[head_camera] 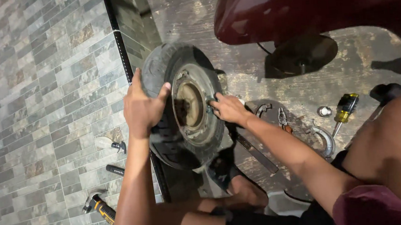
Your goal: Cleaning the inner rim and hub of a motorcycle wheel using a cloth and a small tool
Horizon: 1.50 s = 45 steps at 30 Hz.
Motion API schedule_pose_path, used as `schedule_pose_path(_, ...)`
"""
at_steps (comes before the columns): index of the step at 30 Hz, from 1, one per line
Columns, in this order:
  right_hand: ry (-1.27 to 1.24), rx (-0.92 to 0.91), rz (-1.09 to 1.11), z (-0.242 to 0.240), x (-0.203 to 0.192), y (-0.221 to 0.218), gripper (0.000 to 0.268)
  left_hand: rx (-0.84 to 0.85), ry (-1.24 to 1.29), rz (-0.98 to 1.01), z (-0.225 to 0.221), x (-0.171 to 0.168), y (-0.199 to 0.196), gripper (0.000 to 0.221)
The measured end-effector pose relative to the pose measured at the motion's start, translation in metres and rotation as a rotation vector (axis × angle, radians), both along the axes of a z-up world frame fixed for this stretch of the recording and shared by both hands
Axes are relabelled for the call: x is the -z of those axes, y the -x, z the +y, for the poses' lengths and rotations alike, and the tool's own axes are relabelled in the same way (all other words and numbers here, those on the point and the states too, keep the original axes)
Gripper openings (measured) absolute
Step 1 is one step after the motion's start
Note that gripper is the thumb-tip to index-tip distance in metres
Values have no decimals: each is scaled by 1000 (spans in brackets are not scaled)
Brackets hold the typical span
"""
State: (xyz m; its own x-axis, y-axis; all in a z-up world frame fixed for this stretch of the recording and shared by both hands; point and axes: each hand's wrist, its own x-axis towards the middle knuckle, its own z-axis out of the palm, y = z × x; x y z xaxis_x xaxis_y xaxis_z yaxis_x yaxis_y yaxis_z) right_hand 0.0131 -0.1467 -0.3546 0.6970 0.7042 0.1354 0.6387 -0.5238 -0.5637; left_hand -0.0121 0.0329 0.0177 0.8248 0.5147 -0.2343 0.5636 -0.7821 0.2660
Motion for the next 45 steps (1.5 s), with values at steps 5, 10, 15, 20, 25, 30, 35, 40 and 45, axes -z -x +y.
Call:
schedule_pose_path(5,22,3,60,7,-37,-12,32,-18,-2,-1,6,3,-5,91)
schedule_pose_path(10,-42,176,105,1,-20,-5,32,-20,-10,-14,3,8,-1,89)
schedule_pose_path(15,-237,352,20,9,-20,-15,38,-12,-28,-29,2,11,-2,88)
schedule_pose_path(20,-43,102,5,4,-31,-23,43,20,-31,-51,2,10,-1,86)
schedule_pose_path(25,-106,1,11,4,-82,-63,31,49,-59,-103,-5,16,-2,89)
schedule_pose_path(30,-114,-51,-474,12,-99,-102,21,104,-90,-161,-10,16,-4,89)
schedule_pose_path(35,-97,-36,-246,-2,-65,-69,35,83,-85,-102,-13,14,-2,92)
schedule_pose_path(40,-76,-26,-141,-5,-10,-46,39,60,-75,-65,-11,16,-1,91)
schedule_pose_path(45,-163,-61,-331,4,-45,-95,37,28,-65,-41,-8,15,-8,90)
